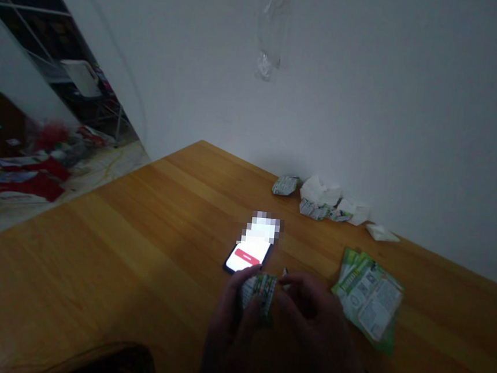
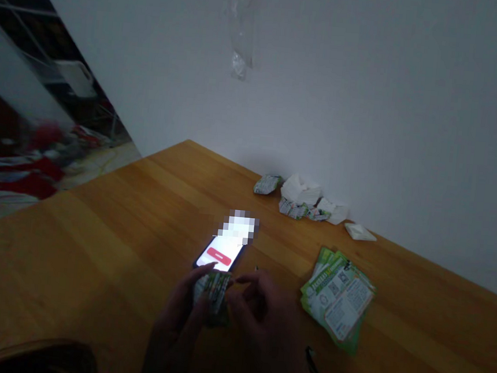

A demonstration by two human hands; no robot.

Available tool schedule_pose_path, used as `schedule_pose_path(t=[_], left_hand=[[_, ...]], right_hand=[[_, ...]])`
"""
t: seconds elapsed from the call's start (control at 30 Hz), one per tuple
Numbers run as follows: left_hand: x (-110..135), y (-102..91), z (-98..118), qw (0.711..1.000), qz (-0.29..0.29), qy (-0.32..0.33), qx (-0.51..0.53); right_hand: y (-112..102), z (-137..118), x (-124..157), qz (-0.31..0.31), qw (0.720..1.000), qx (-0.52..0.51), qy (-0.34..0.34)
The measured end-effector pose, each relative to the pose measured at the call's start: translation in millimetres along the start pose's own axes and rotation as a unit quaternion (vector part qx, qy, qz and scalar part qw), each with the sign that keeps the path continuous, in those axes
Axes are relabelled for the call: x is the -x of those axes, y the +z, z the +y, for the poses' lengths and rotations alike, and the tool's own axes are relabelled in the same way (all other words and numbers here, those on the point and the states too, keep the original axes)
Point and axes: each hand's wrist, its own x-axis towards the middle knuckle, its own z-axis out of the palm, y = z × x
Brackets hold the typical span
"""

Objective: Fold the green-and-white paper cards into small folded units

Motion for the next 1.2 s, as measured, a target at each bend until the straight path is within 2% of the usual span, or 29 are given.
schedule_pose_path(t=[0.1,0.27,0.33,0.57,0.9,1.2], left_hand=[[2.2,-0.1,0.3,1.0,0.001,0.001,-0.009],[5.4,0.0,1.6,1.0,0.0,-0.006,-0.004],[6.6,0.1,1.5,1.0,0.004,-0.006,-0.001],[12.9,3.8,1.5,0.999,-0.007,0.024,-0.026],[10.3,2.5,-0.1,0.998,-0.028,0.043,-0.037],[8.1,1.1,-3.5,0.998,-0.044,0.044,-0.03]], right_hand=[[9.1,1.4,5.6,0.048,0.998,-0.041,0.005],[17.7,1.6,12.2,-0.015,0.995,-0.094,0.007],[20.1,1.2,14.7,-0.022,0.995,-0.093,0.008],[21.4,-3.8,19.1,0.017,0.991,-0.111,0.071],[21.3,-10.2,20.5,0.067,0.987,-0.117,0.086],[20.6,-8.6,19.2,0.048,0.989,-0.113,0.087]])
